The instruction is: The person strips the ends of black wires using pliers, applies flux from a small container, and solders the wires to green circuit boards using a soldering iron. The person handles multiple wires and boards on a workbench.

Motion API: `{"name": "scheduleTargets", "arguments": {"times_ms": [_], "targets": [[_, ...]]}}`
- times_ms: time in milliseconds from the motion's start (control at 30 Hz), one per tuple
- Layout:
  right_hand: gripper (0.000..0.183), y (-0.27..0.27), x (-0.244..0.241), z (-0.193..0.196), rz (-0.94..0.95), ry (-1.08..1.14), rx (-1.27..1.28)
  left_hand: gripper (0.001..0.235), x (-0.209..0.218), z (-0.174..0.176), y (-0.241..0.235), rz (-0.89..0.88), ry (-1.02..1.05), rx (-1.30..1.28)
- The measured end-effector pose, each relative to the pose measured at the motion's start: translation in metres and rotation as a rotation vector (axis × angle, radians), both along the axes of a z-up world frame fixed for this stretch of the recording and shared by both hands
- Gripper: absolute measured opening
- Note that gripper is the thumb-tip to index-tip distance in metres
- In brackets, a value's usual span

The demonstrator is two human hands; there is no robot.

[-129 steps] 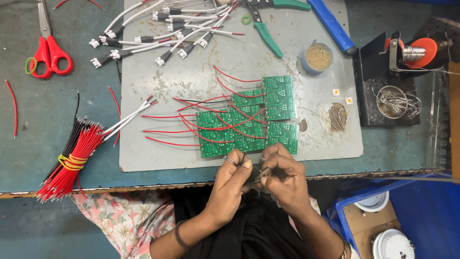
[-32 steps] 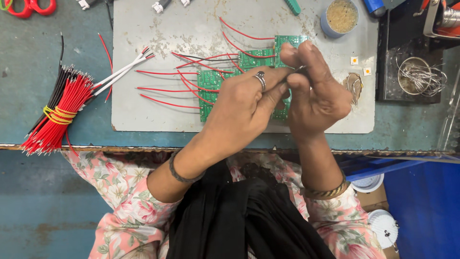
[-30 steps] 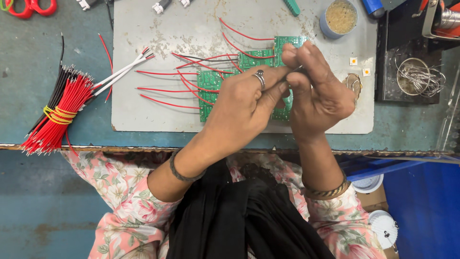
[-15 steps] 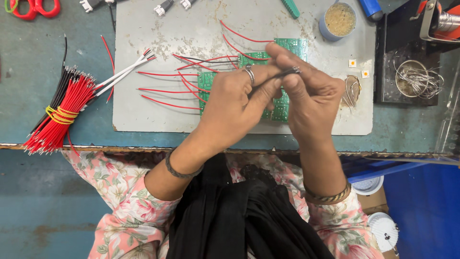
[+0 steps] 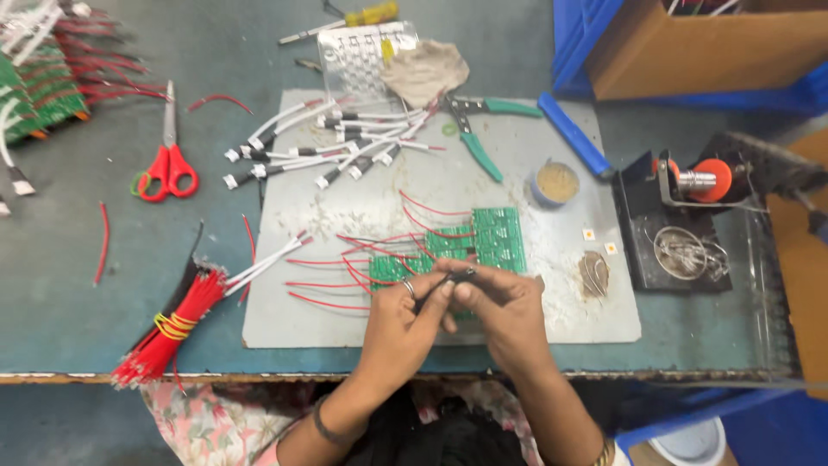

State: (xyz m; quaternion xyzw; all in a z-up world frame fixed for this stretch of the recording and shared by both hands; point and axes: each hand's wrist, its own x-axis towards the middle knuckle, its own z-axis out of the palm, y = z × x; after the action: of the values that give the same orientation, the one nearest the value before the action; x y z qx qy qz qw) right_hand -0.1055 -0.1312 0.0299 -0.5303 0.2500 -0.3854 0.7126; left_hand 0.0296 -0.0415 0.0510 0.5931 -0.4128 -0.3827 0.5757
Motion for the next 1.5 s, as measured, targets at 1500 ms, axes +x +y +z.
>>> {"name": "scheduleTargets", "arguments": {"times_ms": [1500], "targets": [[0.019, -0.031, 0.018, -0.006, 0.200, 0.027, -0.019, 0.026, 0.022, -0.006, 0.006, 0.025, -0.139, 0.027]]}}
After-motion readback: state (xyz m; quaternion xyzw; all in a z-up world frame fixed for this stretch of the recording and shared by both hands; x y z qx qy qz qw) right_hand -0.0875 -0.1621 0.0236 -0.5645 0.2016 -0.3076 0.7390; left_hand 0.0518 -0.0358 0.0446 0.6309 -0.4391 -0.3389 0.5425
